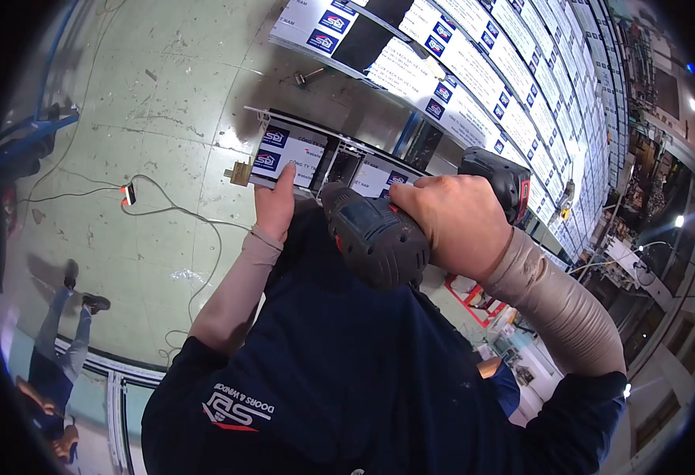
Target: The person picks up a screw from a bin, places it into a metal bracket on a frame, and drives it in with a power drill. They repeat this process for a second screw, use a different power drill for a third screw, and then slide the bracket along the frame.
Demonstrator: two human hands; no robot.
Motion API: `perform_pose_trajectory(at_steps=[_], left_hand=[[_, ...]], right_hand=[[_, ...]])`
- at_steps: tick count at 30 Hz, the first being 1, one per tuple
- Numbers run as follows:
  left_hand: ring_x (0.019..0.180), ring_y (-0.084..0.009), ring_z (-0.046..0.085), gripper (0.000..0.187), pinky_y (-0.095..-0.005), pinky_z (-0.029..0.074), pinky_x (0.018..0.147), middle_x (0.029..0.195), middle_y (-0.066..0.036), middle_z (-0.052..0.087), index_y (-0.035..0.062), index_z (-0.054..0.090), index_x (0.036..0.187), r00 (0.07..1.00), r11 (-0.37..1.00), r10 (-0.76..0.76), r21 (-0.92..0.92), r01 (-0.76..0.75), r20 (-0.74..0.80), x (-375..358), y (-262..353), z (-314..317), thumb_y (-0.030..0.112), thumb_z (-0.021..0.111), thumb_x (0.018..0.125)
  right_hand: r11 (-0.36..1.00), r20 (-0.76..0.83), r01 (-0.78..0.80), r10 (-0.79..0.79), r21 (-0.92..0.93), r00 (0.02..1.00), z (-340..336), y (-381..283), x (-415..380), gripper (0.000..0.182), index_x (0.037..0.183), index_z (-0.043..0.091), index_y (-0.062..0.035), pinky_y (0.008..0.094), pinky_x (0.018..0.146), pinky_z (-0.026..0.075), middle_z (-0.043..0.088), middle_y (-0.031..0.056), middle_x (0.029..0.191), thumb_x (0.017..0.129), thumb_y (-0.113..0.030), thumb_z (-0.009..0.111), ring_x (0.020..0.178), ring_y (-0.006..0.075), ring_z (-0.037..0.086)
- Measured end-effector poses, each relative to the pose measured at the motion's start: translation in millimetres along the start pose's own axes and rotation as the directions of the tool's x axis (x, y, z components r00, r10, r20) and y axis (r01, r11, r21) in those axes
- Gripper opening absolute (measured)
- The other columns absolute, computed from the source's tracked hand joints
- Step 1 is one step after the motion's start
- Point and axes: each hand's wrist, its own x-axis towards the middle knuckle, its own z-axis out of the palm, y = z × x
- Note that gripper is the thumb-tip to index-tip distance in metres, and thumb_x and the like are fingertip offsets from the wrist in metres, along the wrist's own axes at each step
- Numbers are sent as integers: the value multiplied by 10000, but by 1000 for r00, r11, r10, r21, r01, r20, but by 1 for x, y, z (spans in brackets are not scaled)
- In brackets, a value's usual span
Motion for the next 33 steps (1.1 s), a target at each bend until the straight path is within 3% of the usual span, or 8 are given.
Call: perform_pose_trajectory(at_steps=[12,26,27,30,32,33], left_hand=[[1079,-205,588,404,-310,463,921,1208,-128,604,-43,501,1273,999,998,-40,-42,42,36,2,-1,-1,129,612,924],[972,-206,645,335,-319,505,825,1093,-124,667,-35,579,1164,1000,999,-6,-32,7,18,-1,2,-1,146,647,890],[972,-231,654,348,-333,500,839,1094,-135,675,-41,588,1147,981,978,186,110,-179,-58,7,-3,1,163,666,876],[997,-242,650,371,-335,487,875,1115,-147,671,-42,594,1148,998,997,63,45,-61,-26,3,-11,-4,178,683,864],[1011,-221,641,342,-334,482,903,1108,-116,676,-34,600,1163,998,997,51,-60,-53,-34,4,-11,-2,143,670,879],[1033,-204,626,340,-341,480,912,1139,-106,661,-34,584,1189,998,996,54,-73,-51,38,4,-8,-4,124,655,896]], right_hand=[[997,-82,70,-72,-32,994,5,9,-1,132,833,595,-85,414,584,528,655,106,716,746,-177,632,706,307,677],[992,-69,113,-117,-63,991,14,5,5,152,846,603,-74,433,594,516,644,128,698,729,-160,647,703,331,667],[987,-65,137,-142,-77,988,10,7,17,157,848,603,-73,436,599,513,642,130,700,724,-156,652,706,332,664],[991,-84,137,-137,2,987,-17,-7,-6,190,823,602,-62,439,604,501,631,136,715,679,-167,670,708,336,652],[982,-81,79,-66,171,995,-59,-7,-45,248,827,614,-58,419,598,502,605,127,688,647,-209,693,680,348,636],[964,-122,115,-88,239,989,-70,9,-68,344,892,648,-49,384,592,503,618,114,705,623,-252,715,651,333,635]])
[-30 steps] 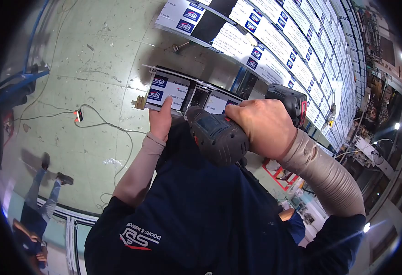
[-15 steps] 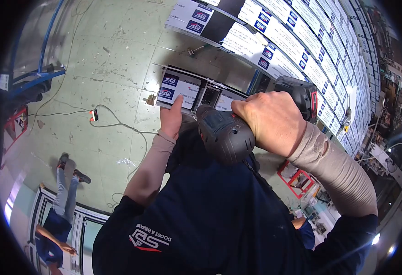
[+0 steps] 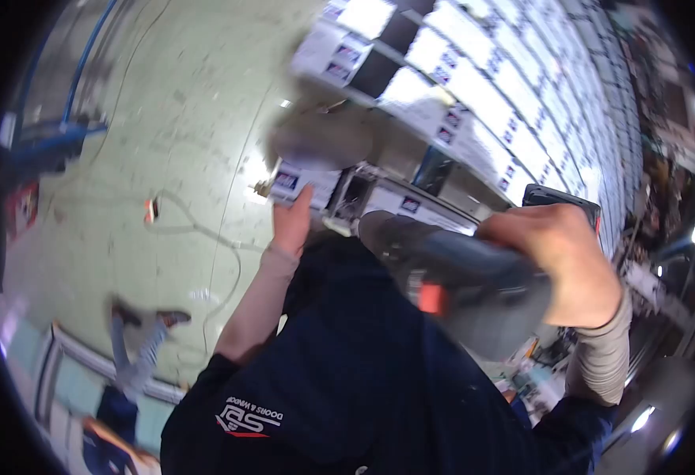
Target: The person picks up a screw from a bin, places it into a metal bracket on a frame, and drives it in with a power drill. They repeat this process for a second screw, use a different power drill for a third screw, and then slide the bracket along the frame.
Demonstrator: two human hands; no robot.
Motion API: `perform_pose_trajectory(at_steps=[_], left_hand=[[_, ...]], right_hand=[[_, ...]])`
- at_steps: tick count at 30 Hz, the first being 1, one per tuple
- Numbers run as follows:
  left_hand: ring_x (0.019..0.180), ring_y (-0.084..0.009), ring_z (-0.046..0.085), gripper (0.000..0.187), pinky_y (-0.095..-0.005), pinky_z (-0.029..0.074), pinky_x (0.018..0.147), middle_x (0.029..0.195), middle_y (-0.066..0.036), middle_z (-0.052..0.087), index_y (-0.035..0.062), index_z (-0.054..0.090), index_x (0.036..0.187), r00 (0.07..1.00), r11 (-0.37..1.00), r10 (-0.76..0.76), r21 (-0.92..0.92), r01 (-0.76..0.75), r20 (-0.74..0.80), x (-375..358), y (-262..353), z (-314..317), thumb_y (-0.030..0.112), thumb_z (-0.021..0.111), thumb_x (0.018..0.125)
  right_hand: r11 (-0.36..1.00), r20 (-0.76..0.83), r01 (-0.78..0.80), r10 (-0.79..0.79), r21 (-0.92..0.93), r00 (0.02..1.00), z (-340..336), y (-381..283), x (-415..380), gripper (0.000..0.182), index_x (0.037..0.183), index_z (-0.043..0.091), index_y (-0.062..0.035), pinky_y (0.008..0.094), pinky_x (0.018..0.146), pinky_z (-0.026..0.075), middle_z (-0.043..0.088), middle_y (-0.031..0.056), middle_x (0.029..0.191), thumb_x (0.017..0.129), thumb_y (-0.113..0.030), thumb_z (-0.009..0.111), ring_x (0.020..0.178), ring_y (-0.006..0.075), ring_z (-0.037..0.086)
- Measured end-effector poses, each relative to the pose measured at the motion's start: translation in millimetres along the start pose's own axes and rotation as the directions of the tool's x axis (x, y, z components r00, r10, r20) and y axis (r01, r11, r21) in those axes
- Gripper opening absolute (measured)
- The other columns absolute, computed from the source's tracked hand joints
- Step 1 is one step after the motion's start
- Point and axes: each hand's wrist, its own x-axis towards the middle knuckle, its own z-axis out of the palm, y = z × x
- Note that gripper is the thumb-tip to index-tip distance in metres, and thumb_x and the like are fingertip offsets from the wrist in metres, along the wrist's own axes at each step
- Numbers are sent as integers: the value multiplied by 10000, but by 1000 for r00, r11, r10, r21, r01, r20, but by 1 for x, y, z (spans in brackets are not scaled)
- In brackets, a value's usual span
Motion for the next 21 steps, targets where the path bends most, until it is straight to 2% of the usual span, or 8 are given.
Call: perform_pose_trajectory(at_steps=[3,6,10,13,15,18,19,21], left_hand=[[1123,-197,567,419,-322,428,983,1258,-111,587,-29,507,1286,984,995,-94,59,86,151,-11,31,-10,135,636,922],[863,-111,565,392,-264,481,765,1067,-50,597,0,512,1261,847,823,-485,441,358,217,-22,47,-61,234,590,956],[774,-158,575,334,-294,510,766,878,-82,578,-60,486,1259,711,761,-648,228,607,273,-55,88,-96,51,494,945],[940,-270,650,388,-412,549,874,1118,-201,600,-49,397,1334,686,760,-650,283,585,327,-77,149,-85,60,467,969],[982,-339,654,278,-452,552,872,1177,-244,587,25,444,1244,731,828,-560,244,504,390,-93,188,-64,87,474,974],[964,-308,660,180,-436,562,837,1127,-211,617,55,483,1136,756,894,-444,296,336,482,-103,217,-24,133,509,977],[948,-287,664,155,-423,567,817,1112,-187,626,64,496,1114,783,933,-352,256,252,512,-101,217,-4,134,518,977],[956,-276,661,146,-422,564,819,1097,-170,628,65,500,1100,742,938,-336,279,206,580,-95,207,44,143,522,979]], right_hand=[[945,-319,-192,273,265,908,-5,35,-55,334,1008,666,-35,340,662,516,671,90,848,782,-276,710,746,230,647],[671,-600,-97,711,736,366,34,98,-54,308,1076,653,-35,278,792,490,662,32,956,867,-245,737,881,113,607],[720,-755,242,647,651,104,74,254,21,311,1043,646,-37,307,805,477,651,43,951,861,-275,731,842,151,597],[846,-844,246,516,474,-148,95,318,68,340,1034,633,-16,341,776,487,645,55,926,875,-308,707,830,171,593],[787,-805,273,589,554,-65,103,325,74,349,1027,625,-8,365,749,493,647,71,915,880,-318,694,821,199,599],[853,-851,228,507,470,-141,127,343,83,298,947,663,-50,375,721,503,653,95,795,898,-344,655,753,216,629],[787,-832,427,540,445,-128,140,372,105,289,942,675,-60,379,730,510,671,114,825,881,-341,666,779,237,653],[954,-936,81,299,288,-188,127,349,77,331,1016,665,-48,356,794,527,678,145,884,838,-324,703,839,273,670]])
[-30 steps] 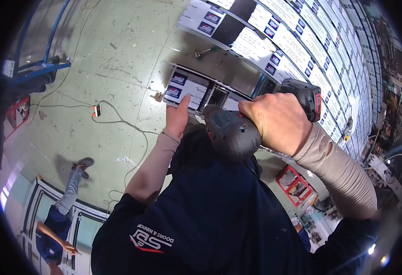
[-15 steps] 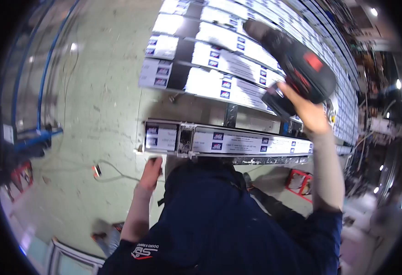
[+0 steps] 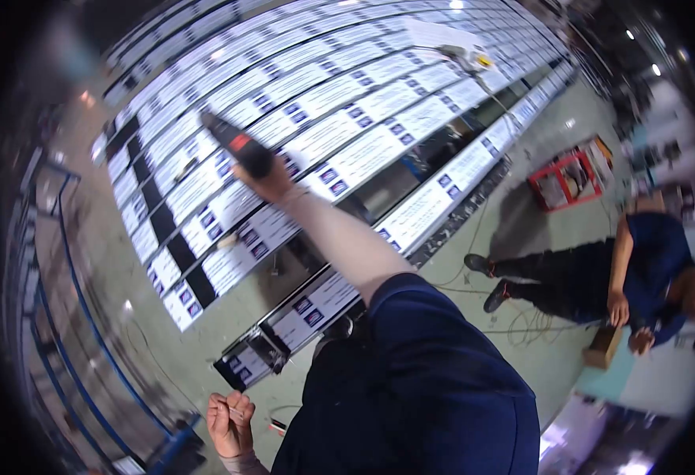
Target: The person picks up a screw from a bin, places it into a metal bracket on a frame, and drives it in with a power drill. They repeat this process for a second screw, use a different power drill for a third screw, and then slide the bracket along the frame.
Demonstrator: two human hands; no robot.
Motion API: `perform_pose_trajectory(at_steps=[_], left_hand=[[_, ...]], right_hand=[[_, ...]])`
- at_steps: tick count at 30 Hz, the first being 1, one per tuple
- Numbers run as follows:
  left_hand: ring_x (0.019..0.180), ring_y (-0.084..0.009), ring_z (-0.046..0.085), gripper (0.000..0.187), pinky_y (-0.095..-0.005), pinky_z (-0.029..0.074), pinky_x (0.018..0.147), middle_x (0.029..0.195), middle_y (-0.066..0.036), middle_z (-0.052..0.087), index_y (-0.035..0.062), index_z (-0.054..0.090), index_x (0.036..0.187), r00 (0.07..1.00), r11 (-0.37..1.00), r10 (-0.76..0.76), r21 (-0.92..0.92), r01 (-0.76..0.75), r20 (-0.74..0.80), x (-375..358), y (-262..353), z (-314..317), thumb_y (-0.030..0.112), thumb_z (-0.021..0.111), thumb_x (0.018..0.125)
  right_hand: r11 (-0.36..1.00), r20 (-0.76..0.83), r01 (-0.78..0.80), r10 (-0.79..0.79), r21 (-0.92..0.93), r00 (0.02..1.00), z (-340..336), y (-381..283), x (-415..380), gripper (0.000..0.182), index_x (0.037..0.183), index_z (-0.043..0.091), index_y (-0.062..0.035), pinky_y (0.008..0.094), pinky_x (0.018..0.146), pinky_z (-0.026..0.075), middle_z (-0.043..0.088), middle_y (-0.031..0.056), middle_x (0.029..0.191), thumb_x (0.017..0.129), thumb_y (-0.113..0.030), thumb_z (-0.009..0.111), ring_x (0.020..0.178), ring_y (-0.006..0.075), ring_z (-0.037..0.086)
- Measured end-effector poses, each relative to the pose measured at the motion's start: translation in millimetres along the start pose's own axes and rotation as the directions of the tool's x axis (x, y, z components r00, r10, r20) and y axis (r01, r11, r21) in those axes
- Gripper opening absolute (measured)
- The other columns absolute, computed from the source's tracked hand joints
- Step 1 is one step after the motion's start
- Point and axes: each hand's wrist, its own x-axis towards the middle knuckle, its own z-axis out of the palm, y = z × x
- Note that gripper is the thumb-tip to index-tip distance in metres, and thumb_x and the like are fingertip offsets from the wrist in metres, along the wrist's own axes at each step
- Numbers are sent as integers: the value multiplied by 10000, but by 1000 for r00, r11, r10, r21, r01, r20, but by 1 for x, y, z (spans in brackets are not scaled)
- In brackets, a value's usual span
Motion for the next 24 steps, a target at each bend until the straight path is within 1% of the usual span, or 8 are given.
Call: perform_pose_trajectory(at_steps=[3,6,8,10,15,18,21,24], left_hand=[[976,-256,649,136,-432,546,861,1071,-131,617,37,534,1047,990,999,41,21,-44,136,50,-4,59,141,561,963],[950,-237,618,131,-443,509,930,1024,-96,578,19,584,986,940,1000,1,22,-9,342,96,-25,124,139,607,937],[928,-219,592,164,-464,471,967,994,-89,555,17,608,983,934,998,-41,55,23,356,112,-43,145,160,647,914],[904,-219,597,186,-464,479,937,962,-96,578,7,614,995,943,992,-68,127,28,325,127,-66,152,163,660,904],[880,-262,626,156,-470,515,861,915,-115,625,16,588,1057,974,972,-214,113,204,79,142,-133,194,116,576,938],[892,-288,631,145,-486,526,846,927,-123,626,27,575,1052,953,956,-294,-23,293,-70,148,-190,217,113,574,935],[908,-290,627,153,-485,522,851,940,-124,626,33,574,1058,932,937,-348,-71,342,-105,153,-223,259,121,585,933],[931,-249,608,179,-417,514,818,953,-100,604,41,559,1031,892,906,-413,18,423,-182,160,-229,308,204,581,959]], right_hand=[[790,-5,-403,457,462,890,35,21,-22,514,1123,607,-37,301,832,515,683,110,1015,726,-254,851,929,155,645],[764,219,-507,458,399,862,-29,-15,-16,565,1214,563,-13,348,941,467,634,167,1135,734,-167,819,1059,264,610],[978,174,-204,196,34,965,-77,15,-40,807,1387,419,-53,400,1069,359,455,192,1376,706,-189,830,1269,320,442],[955,129,-297,294,-3,947,-162,80,-49,871,1449,350,-93,451,1109,305,387,187,1420,723,-241,808,1332,344,355],[626,-478,-629,422,-462,771,-421,309,0,752,1280,509,16,428,1020,417,547,262,1239,688,-331,816,1185,405,507],[281,-531,-645,388,-710,754,-514,411,23,893,1312,481,45,447,1047,398,540,274,1254,721,-584,710,1211,417,490],[294,-351,-706,706,-644,614,-563,498,48,919,1354,468,-2,459,1072,376,506,264,1314,747,-673,628,1245,405,480],[363,-27,-424,733,-830,680,-588,570,53,855,1377,465,-43,445,1071,373,489,224,1358,786,-646,603,1273,371,468]])
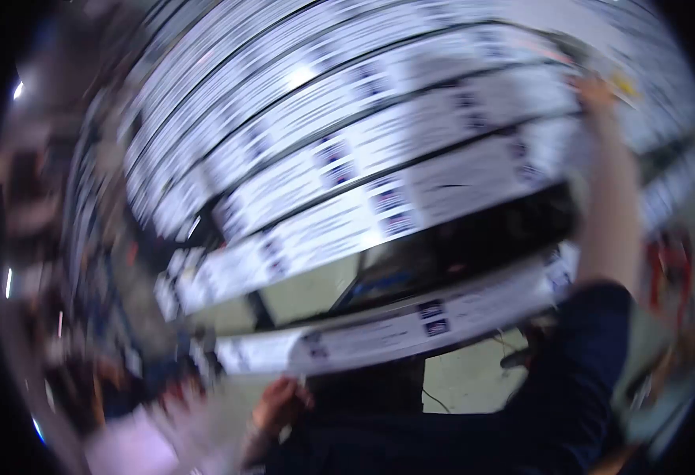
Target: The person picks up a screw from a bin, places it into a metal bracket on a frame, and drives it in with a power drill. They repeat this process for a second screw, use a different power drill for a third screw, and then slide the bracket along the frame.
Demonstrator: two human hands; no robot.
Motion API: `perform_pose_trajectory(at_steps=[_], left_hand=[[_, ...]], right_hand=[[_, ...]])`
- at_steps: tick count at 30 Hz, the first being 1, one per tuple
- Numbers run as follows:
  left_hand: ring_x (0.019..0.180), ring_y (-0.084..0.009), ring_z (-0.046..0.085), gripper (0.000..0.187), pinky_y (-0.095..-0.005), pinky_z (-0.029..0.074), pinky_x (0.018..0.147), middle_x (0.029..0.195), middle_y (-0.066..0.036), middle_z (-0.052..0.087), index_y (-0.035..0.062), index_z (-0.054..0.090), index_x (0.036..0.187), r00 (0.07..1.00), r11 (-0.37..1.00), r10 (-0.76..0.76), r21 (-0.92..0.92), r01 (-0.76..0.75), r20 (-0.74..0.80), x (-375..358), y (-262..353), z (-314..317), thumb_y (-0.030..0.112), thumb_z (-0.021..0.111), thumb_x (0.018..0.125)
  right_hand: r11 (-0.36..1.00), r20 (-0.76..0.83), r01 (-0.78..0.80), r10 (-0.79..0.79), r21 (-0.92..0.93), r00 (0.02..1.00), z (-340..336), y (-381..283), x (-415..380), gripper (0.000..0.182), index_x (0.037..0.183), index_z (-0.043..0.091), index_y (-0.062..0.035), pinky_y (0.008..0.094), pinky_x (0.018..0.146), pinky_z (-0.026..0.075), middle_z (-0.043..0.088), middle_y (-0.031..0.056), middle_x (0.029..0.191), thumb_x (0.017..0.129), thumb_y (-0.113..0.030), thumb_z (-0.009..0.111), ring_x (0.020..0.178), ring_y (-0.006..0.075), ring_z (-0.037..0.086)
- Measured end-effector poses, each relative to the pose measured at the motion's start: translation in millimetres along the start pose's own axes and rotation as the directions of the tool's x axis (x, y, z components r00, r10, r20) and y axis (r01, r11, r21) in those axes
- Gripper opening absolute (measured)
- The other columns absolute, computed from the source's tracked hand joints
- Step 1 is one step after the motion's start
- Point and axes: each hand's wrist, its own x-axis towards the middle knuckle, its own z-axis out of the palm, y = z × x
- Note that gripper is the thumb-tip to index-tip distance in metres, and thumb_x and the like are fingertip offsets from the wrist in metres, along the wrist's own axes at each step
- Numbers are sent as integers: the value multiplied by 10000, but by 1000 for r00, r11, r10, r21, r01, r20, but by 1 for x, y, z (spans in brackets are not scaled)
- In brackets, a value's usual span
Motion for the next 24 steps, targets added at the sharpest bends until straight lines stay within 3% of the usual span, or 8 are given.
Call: perform_pose_trajectory(at_steps=[5,11,14,16,17,18,20,24], left_hand=[[906,-238,658,233,-366,560,731,1018,-77,602,130,503,1114,998,997,-24,73,29,-64,-4,23,31,324,533,989],[921,-229,663,216,-349,564,771,1037,-83,612,139,501,1177,984,993,117,-17,-115,131,-4,23,-1,251,530,995],[923,-229,671,192,-358,570,799,1038,-88,618,128,507,1191,931,981,194,-37,-192,310,-11,35,-12,164,506,1002],[931,-228,669,190,-361,569,814,1043,-94,620,110,511,1186,884,973,227,-59,-223,408,-34,49,-26,147,504,1000],[940,-227,668,187,-363,568,830,1049,-100,623,92,514,1181,840,967,247,-68,-245,484,-46,56,-35,129,501,998],[940,-227,668,187,-363,568,830,1049,-100,623,92,514,1181,821,967,247,-80,-241,514,-57,65,-50,129,501,998],[947,-222,665,166,-366,567,851,1064,-112,629,55,533,1143,768,927,355,-97,-361,533,-89,79,-91,125,503,995],[929,-215,677,113,-362,584,823,1024,-110,645,46,573,1035,791,824,566,-188,-534,233,-132,107,-194,139,532,988]], right_hand=[[867,-63,194,-186,458,981,28,16,10,739,1395,451,-34,379,1057,373,469,185,1396,867,-533,589,1282,309,460],[297,101,-173,244,939,965,-110,-35,-245,636,1430,412,-27,334,1050,370,448,145,1428,957,-427,558,1290,263,449],[145,220,-204,-101,968,970,-129,-61,-361,315,955,541,-67,300,740,422,515,41,857,966,-381,565,780,157,501],[-91,425,-418,74,904,902,-123,-110,-447,361,924,535,-33,307,753,390,478,40,801,955,-391,568,784,151,453],[-23,427,-427,9,904,904,-124,-143,-492,332,945,548,-7,310,775,403,500,53,824,919,-334,598,795,159,467],[14,316,-341,-413,940,854,-106,-141,-512,313,1036,573,23,312,784,446,560,64,880,858,-229,624,829,177,530],[346,339,-245,-242,906,909,-107,-203,-584,280,1061,605,45,345,858,444,607,82,931,867,-156,595,894,207,572],[408,541,-437,-186,802,820,-139,-357,-685,270,1062,608,16,285,705,490,639,70,870,800,0,673,784,179,611]])
